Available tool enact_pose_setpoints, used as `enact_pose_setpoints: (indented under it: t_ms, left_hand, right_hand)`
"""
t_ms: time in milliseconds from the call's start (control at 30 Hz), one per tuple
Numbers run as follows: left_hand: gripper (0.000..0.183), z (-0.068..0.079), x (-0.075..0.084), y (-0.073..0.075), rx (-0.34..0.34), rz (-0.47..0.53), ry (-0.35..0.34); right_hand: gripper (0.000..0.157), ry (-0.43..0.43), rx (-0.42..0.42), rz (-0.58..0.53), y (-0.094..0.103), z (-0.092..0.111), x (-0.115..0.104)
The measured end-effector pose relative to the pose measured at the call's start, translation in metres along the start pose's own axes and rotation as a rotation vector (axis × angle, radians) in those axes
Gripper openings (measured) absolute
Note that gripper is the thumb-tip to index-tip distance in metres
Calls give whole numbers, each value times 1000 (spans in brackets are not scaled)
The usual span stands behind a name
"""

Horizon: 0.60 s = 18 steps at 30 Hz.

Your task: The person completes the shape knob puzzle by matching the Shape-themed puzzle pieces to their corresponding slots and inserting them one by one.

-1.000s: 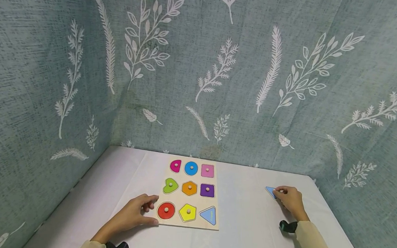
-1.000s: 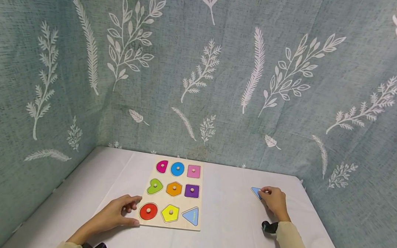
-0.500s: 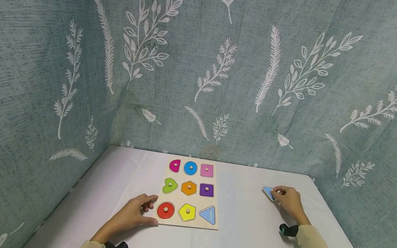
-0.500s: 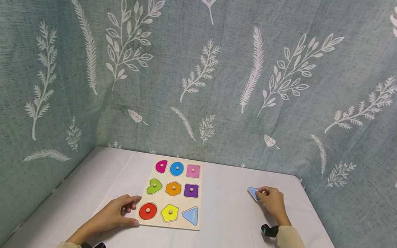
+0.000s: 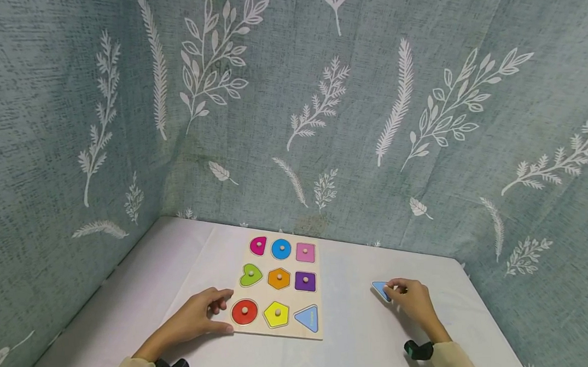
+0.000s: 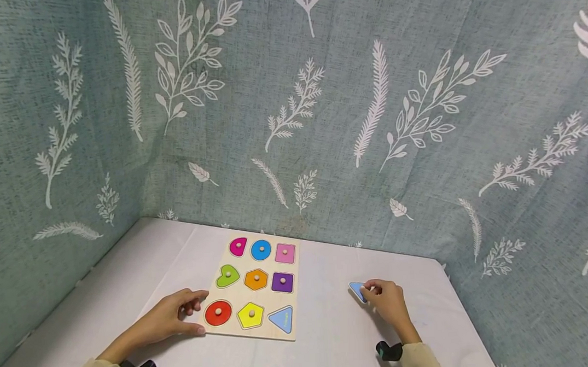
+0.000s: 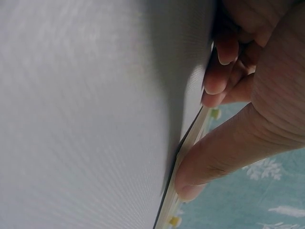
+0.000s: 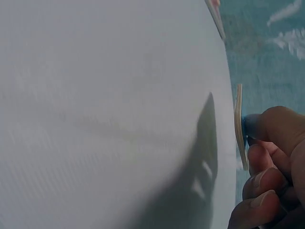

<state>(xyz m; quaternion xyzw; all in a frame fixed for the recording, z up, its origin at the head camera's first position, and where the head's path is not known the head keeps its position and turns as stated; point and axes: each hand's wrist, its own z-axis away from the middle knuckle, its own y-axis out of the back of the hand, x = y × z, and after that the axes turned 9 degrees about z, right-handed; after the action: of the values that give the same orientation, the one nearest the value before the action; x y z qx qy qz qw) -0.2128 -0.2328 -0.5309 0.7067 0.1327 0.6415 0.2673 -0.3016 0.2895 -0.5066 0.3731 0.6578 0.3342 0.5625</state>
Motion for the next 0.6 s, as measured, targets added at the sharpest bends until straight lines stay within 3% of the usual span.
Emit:
enact_pose_setpoints:
  t_ms: [300, 600]
  left_hand:
    - [88, -1, -2, 0, 4, 1, 0]
    - [88, -1, -2, 0, 4, 6, 2]
  right_hand:
    - [10, 41, -34, -19, -13, 10, -25]
    - [8, 142, -43, -40, -23, 19, -45]
